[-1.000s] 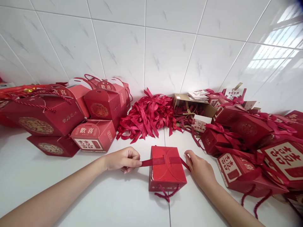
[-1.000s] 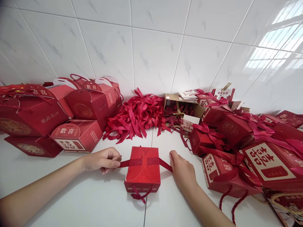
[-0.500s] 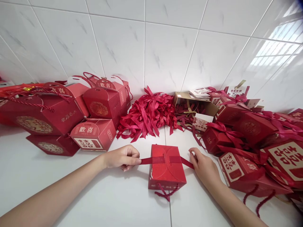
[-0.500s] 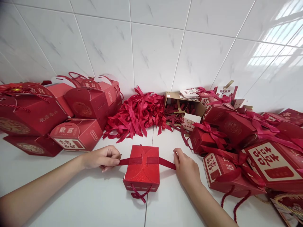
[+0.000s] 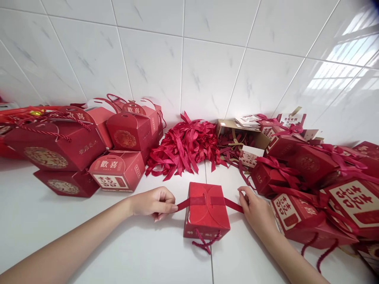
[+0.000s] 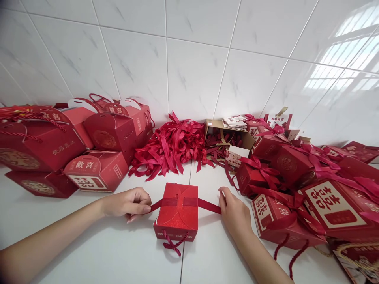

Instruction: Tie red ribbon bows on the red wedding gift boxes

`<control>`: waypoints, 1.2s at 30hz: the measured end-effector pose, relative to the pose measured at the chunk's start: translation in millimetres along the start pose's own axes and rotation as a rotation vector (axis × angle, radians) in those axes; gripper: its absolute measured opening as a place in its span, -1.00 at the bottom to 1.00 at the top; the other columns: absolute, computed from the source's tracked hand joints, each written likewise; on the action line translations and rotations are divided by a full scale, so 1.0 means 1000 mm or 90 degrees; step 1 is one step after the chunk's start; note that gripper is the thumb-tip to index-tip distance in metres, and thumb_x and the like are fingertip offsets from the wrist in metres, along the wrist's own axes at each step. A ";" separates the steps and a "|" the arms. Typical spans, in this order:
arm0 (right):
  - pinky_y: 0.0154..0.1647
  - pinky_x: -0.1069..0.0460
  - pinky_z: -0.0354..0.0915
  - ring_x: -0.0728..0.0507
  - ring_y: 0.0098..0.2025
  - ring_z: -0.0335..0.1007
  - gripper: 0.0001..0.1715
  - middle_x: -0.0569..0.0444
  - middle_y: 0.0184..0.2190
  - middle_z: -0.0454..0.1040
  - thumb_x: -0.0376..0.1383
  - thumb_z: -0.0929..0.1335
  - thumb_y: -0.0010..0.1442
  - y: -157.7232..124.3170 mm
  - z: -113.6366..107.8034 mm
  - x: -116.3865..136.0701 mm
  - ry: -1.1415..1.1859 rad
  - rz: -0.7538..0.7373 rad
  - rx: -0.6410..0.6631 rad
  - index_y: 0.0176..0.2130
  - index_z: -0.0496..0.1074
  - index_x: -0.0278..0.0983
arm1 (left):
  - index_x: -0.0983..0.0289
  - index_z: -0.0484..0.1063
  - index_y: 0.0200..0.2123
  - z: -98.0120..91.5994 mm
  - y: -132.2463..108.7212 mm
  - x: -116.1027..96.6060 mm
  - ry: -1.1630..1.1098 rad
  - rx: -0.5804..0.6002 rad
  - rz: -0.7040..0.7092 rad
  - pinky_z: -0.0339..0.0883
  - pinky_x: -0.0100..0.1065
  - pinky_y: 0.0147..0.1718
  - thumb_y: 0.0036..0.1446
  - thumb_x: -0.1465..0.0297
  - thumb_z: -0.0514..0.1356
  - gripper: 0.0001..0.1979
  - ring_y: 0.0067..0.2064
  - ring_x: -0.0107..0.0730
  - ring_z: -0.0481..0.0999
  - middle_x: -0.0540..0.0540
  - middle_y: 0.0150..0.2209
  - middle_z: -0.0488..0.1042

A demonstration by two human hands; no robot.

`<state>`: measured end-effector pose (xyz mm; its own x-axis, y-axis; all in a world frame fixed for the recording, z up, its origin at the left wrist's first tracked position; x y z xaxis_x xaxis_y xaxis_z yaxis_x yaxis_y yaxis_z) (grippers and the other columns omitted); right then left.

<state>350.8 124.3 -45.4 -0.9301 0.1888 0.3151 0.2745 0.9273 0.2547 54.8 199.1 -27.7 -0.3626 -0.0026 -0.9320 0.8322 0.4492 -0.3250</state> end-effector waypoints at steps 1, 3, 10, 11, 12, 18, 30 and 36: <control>-0.54 0.07 0.03 -0.14 -0.50 0.37 -0.73 0.07 -0.46 0.51 -0.20 0.14 0.24 0.000 0.000 0.000 0.000 -0.002 -0.004 -0.18 0.35 -0.19 | 0.27 0.17 -0.69 0.002 0.000 -0.001 0.011 0.001 0.005 0.01 -0.50 -0.69 0.07 0.12 0.18 -0.54 -0.69 -0.60 0.17 -0.06 -0.73 0.27; -0.53 0.07 0.05 -0.15 -0.48 0.38 -0.73 0.06 -0.44 0.52 -0.20 0.14 0.25 0.001 0.001 -0.001 -0.004 -0.005 -0.008 -0.17 0.35 -0.19 | 0.27 0.17 -0.70 0.005 -0.001 -0.003 0.019 -0.003 0.011 0.03 -0.51 -0.69 0.07 0.11 0.17 -0.53 -0.69 -0.60 0.17 -0.06 -0.73 0.27; -0.53 0.08 0.05 -0.14 -0.48 0.38 -0.72 0.07 -0.43 0.52 -0.20 0.14 0.26 0.004 0.001 0.000 -0.014 0.003 -0.004 -0.17 0.35 -0.18 | 0.27 0.16 -0.70 0.015 0.000 -0.005 0.009 0.017 -0.002 0.03 -0.52 -0.70 0.06 0.11 0.18 -0.53 -0.71 -0.60 0.18 -0.07 -0.76 0.26; -0.53 0.08 0.05 -0.15 -0.48 0.38 -0.72 0.07 -0.43 0.52 -0.20 0.14 0.26 0.004 0.001 0.000 -0.014 0.004 -0.001 -0.16 0.35 -0.19 | 0.27 0.16 -0.70 0.014 0.000 -0.005 0.014 0.016 -0.004 0.02 -0.52 -0.70 0.06 0.10 0.18 -0.53 -0.71 -0.60 0.17 -0.07 -0.76 0.26; -0.53 0.08 0.04 -0.15 -0.48 0.38 -0.72 0.07 -0.43 0.52 -0.20 0.14 0.26 0.003 0.001 0.000 -0.014 0.004 0.001 -0.16 0.35 -0.19 | 0.27 0.17 -0.69 0.012 -0.001 -0.005 0.020 0.012 -0.006 0.02 -0.52 -0.71 0.06 0.10 0.18 -0.53 -0.72 -0.60 0.17 -0.07 -0.76 0.26; -0.53 0.08 0.03 -0.14 -0.47 0.39 -0.74 0.11 -0.45 0.52 -0.20 0.14 0.27 -0.002 0.002 0.004 -0.007 -0.005 0.025 -0.16 0.34 -0.16 | 0.27 0.18 -0.68 -0.005 -0.003 -0.001 0.033 -0.016 -0.003 0.00 -0.52 -0.73 0.05 0.10 0.19 -0.54 -0.73 -0.60 0.17 -0.07 -0.76 0.27; -0.56 0.08 0.03 -0.13 -0.52 0.35 -0.70 0.10 -0.51 0.49 -0.19 0.12 0.26 -0.004 -0.002 0.006 0.005 -0.024 0.006 -0.17 0.36 -0.16 | 0.26 0.16 -0.67 0.004 0.001 0.002 0.027 0.014 -0.009 0.00 -0.53 -0.75 0.08 0.07 0.15 -0.53 -0.75 -0.63 0.12 -0.07 -0.76 0.28; -0.55 0.07 0.05 -0.12 -0.55 0.32 -0.69 0.11 -0.58 0.45 -0.16 0.14 0.24 -0.001 0.004 0.001 0.076 -0.033 -0.004 -0.19 0.38 -0.19 | 0.25 0.10 -0.64 0.001 0.006 0.000 0.069 -0.084 -0.038 -0.01 -0.54 -0.76 0.02 0.04 0.18 -0.52 -0.73 -0.61 0.17 -0.09 -0.73 0.27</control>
<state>348.8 124.7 -49.2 -0.9076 0.1010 0.4075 0.2290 0.9326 0.2790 60.1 200.8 -29.5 -0.4584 0.0606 -0.8867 0.7480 0.5651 -0.3481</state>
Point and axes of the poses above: each hand's wrist, its own y-axis towards the middle knuckle, its own z-axis out of the palm, x = y × z, the point moved 4 cm from there along y, towards the middle knuckle
